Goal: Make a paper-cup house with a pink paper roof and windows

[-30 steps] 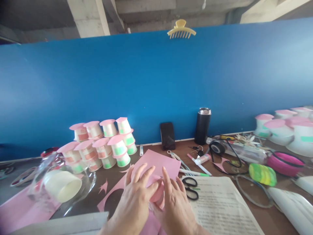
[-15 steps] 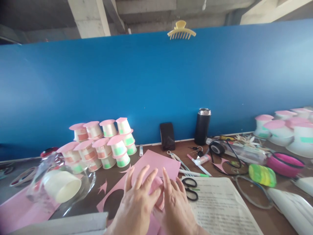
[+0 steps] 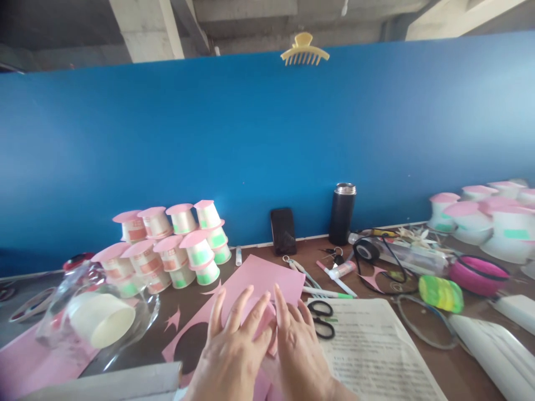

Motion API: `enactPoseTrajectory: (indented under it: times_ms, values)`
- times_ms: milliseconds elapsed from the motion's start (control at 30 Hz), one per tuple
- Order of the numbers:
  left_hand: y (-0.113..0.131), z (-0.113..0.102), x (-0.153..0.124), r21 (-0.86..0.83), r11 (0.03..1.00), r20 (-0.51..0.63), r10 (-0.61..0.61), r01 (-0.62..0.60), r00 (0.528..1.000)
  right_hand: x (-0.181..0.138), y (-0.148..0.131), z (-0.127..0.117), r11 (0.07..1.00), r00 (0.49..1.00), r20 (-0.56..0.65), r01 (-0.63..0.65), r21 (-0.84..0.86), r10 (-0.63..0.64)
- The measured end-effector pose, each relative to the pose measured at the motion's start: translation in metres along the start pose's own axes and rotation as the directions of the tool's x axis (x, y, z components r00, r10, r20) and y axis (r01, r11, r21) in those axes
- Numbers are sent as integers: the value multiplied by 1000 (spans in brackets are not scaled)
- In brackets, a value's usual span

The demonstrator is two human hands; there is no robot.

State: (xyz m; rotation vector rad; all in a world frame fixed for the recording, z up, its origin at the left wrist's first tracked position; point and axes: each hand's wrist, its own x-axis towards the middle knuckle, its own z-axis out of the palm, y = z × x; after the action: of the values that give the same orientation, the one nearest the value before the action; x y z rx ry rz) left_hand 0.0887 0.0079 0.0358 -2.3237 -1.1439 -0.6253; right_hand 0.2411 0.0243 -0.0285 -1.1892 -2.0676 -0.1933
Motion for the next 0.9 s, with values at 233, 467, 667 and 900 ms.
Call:
enactPoseTrajectory:
  times_ms: [233,467,667,900]
  values:
    - [5,-6,0,-22,997,24,-79,79,997,2,-1,-2,1000,1000,15,7,9,-7]
    - [5,-9,1,-10,998,12,-57,57,998,1,-1,-4,1000,1000,23,9,5,-9]
    - [-1,-19,4,-35,999,25,-36,36,999,4,-2,-5,1000,1000,23,8,10,-8]
    - [-29,-32,12,-246,935,-68,-281,257,957,9,-3,-7,984,975,-158,-143,107,159]
